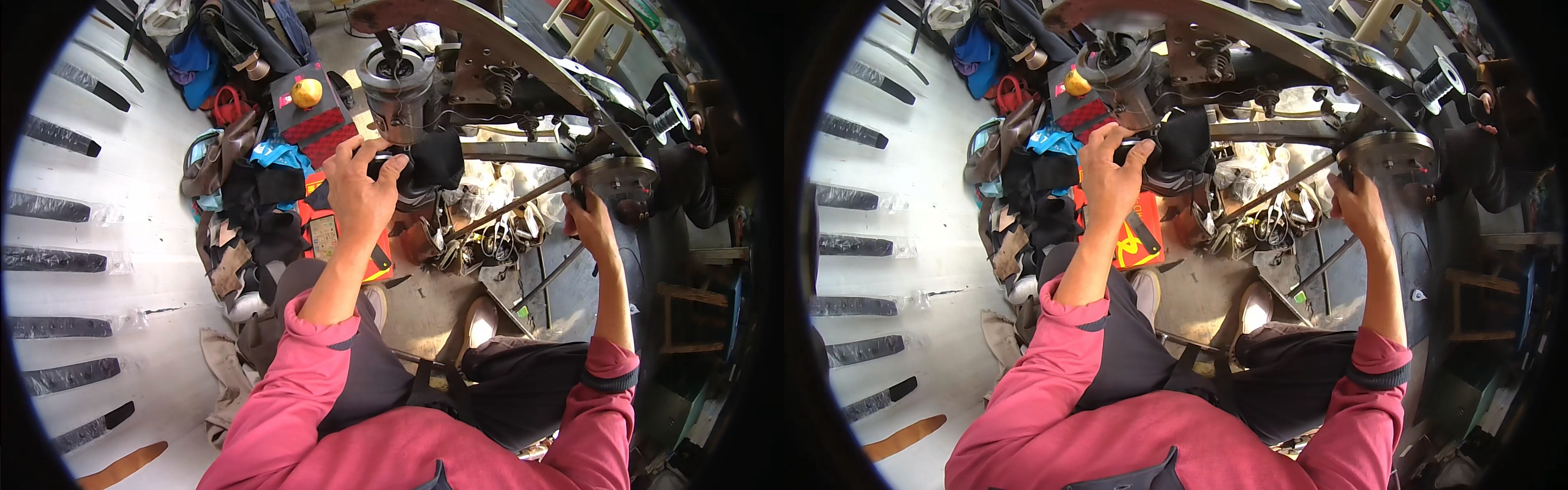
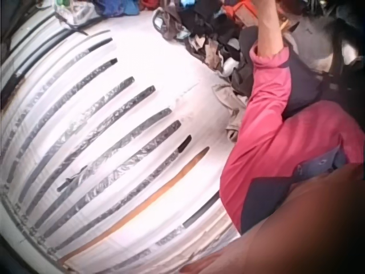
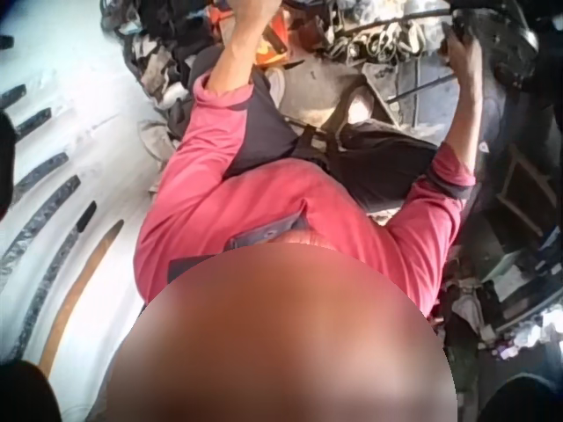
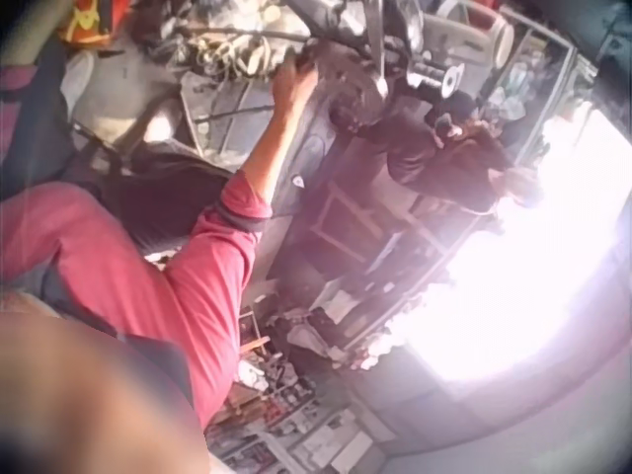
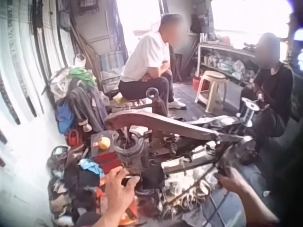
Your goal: The person operates a shoe repair machine to stitch the upper of a black sneaker. They adjust the shoe on the machine, guide the stitching process, and use pliers to trim excess thread. The person also briefly handles a phone on the floor.
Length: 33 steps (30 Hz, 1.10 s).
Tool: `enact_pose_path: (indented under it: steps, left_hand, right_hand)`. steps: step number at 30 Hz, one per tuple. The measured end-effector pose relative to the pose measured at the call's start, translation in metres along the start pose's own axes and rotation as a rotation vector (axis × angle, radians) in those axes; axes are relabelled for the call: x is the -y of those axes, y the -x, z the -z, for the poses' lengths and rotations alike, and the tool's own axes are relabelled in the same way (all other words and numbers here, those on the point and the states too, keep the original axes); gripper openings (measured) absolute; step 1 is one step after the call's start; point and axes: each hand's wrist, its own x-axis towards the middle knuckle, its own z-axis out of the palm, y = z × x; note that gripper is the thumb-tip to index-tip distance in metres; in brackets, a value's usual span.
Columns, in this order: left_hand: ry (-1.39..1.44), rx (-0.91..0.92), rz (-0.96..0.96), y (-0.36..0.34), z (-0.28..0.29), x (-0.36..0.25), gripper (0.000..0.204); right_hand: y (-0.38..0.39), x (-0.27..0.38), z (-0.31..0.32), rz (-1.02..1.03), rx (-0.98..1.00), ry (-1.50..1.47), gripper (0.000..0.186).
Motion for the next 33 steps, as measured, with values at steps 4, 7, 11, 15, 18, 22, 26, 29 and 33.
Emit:
enact_pose_path:
  steps: [4, 7, 11, 15, 18, 22, 26, 29, 33]
  left_hand:
    - [0.013, 0.006, -0.010, 0.000, 0.001, -0.002, 0.029]
    - [0.008, -0.002, -0.028, -0.001, 0.002, -0.002, 0.029]
    - [0.031, -0.007, -0.024, -0.001, 0.003, -0.001, 0.029]
    - [0.002, -0.004, -0.035, 0.000, 0.003, 0.000, 0.028]
    - [0.006, -0.003, -0.025, -0.001, 0.002, 0.000, 0.028]
    - [0.002, -0.010, -0.034, -0.001, 0.000, 0.002, 0.029]
    - [-0.014, -0.026, -0.048, -0.001, -0.001, 0.002, 0.029]
    - [-0.012, -0.022, -0.039, -0.003, 0.001, 0.002, 0.029]
    - [-0.002, -0.003, -0.009, -0.003, 0.001, 0.002, 0.029]
  right_hand:
    - [0.020, 0.036, 0.039, 0.261, -0.337, -0.078, 0.021]
    - [0.008, 0.017, 0.078, 0.194, -0.603, 0.042, 0.018]
    - [-0.017, -0.047, 0.097, -0.012, -0.690, 0.175, 0.026]
    - [-0.032, -0.084, 0.069, -0.073, -0.599, 0.418, 0.029]
    - [-0.019, -0.058, 0.020, -0.122, -0.227, 0.065, 0.028]
    - [0.008, 0.014, 0.001, 0.037, -0.022, -0.076, 0.027]
    - [0.023, 0.044, 0.044, 0.228, -0.410, -0.086, 0.019]
    - [0.008, 0.023, 0.077, 0.147, -0.656, 0.031, 0.023]
    - [-0.013, -0.040, 0.096, -0.016, -0.700, 0.262, 0.027]
